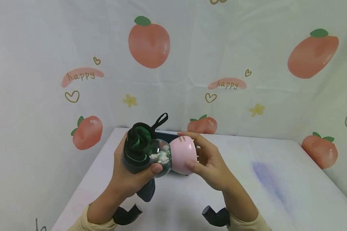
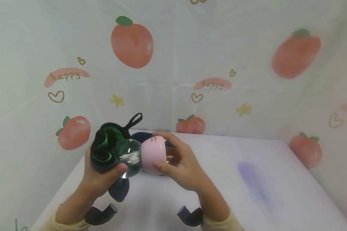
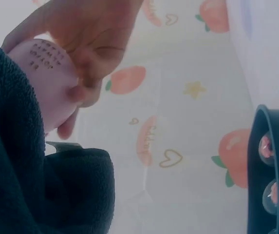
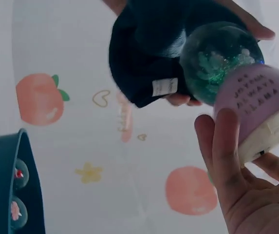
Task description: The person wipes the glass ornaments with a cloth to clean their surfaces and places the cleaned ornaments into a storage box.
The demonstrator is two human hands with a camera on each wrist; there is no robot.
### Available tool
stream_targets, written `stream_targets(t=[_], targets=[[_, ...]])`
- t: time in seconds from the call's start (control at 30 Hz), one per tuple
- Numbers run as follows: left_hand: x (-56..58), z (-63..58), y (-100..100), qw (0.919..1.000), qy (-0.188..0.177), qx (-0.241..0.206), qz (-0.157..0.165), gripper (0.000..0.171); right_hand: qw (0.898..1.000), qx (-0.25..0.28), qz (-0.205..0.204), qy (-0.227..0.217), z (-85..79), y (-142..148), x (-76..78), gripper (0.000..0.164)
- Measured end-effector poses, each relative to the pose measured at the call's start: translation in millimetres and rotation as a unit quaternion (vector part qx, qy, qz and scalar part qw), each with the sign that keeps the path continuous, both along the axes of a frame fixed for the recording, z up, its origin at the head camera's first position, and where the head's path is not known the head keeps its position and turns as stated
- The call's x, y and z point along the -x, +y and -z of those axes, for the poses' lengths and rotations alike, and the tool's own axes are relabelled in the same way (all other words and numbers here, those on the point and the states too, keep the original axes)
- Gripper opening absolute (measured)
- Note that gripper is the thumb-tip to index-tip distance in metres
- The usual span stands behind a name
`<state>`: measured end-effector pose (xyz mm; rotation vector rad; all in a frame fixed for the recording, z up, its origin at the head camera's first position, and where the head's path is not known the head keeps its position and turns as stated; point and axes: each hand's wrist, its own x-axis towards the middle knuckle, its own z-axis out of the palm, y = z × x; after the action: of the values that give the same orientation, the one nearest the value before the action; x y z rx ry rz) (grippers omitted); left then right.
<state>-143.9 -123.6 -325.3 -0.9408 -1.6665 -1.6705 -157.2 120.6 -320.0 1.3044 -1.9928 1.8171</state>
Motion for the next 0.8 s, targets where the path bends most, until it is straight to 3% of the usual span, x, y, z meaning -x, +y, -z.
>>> stream_targets(t=[0.07, 0.17, 0.37, 0.53, 0.67, 0.8], targets=[[0.1, -0.2, 0.2, 0.9999, -0.007, 0.01, -0.001, 0.069, 1.0, 0.006, 0.001, -0.007, -0.7, 1.3, -0.1, 0.058], [0.8, 0.4, -0.3, 0.9994, -0.016, 0.028, -0.008, 0.07, 1.0, 0.002, 0.009, 0.007, -1.2, 3.2, -0.3, 0.065], [2.7, 0.2, -2.4, 0.9979, -0.031, 0.056, 0.013, 0.065, 0.992, 0.009, -0.011, 0.125, -1.1, 7.4, 3.3, 0.084], [4.0, 0.2, -4.1, 0.9974, -0.035, 0.063, -0.003, 0.066, 0.98, 0.008, -0.029, 0.197, -5.4, 7.2, 2.7, 0.082], [2.2, 0.9, -0.4, 0.9987, -0.023, 0.045, 0.005, 0.067, 0.981, 0.017, -0.009, 0.192, -5.9, 6.1, 3.0, 0.074], [-0.5, 2.2, 3.8, 0.9992, -0.011, 0.037, 0.012, 0.07, 0.994, -0.01, 0.044, 0.102, -4.5, 9.3, 2.1, 0.06]])
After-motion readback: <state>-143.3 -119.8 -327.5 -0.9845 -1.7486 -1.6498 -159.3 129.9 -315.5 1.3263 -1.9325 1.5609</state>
